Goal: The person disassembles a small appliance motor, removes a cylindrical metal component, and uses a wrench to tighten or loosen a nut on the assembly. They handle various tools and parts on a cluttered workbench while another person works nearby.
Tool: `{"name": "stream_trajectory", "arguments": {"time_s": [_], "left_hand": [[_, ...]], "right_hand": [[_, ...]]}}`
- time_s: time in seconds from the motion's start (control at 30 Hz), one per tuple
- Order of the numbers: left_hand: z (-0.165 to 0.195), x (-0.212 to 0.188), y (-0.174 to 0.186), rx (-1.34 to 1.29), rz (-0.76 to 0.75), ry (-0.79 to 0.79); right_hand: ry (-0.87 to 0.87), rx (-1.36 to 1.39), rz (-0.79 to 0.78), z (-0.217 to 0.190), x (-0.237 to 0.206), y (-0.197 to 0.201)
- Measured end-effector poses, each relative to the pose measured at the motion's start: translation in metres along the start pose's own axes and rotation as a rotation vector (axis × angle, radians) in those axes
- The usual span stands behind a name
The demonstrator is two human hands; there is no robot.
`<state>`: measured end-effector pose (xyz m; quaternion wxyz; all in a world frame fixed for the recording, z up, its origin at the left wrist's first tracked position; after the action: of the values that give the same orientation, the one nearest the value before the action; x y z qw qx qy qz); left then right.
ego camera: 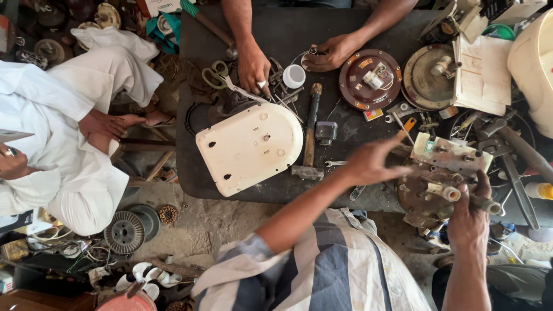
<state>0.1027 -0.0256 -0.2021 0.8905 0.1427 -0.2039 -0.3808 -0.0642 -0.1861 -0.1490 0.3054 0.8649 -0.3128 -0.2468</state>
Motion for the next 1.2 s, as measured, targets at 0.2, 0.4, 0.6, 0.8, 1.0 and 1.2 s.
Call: {"name": "stream_trajectory", "arguments": {"time_s": [0.2,0.4,0.6,0.8,1.0,1.2], "left_hand": [[-0.030,-0.103,0.126,0.659,0.082,0.168],[-0.047,-0.166,0.154,0.885,-0.239,0.470],[-0.065,-0.165,0.121,1.214,-0.370,0.294],[-0.087,-0.165,0.097,1.295,-0.385,0.213],[-0.091,-0.181,0.080,1.462,-0.512,0.053],[-0.087,-0.194,0.076,1.576,-0.593,-0.125]], "right_hand": [[0.046,-0.024,0.033,-0.011,0.014,0.005],[0.088,-0.017,0.057,-0.014,0.020,0.006],[0.100,-0.003,0.067,-0.011,0.026,0.008],[0.152,0.075,0.033,-0.010,0.039,0.008],[0.042,0.065,0.024,-0.008,0.045,0.013],[-0.134,0.000,0.043,0.000,0.042,0.014]]}}
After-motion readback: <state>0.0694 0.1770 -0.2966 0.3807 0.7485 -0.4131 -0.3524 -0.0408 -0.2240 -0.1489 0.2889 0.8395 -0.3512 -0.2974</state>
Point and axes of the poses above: each hand's wrist, its own x-axis towards the middle knuckle, its own y-axis out of the back of the hand, z = x × y, the point moved 10 cm from there along x, towards the middle knuckle, and after that the axes turned 4 degrees about -y, right-handed, at the moved point
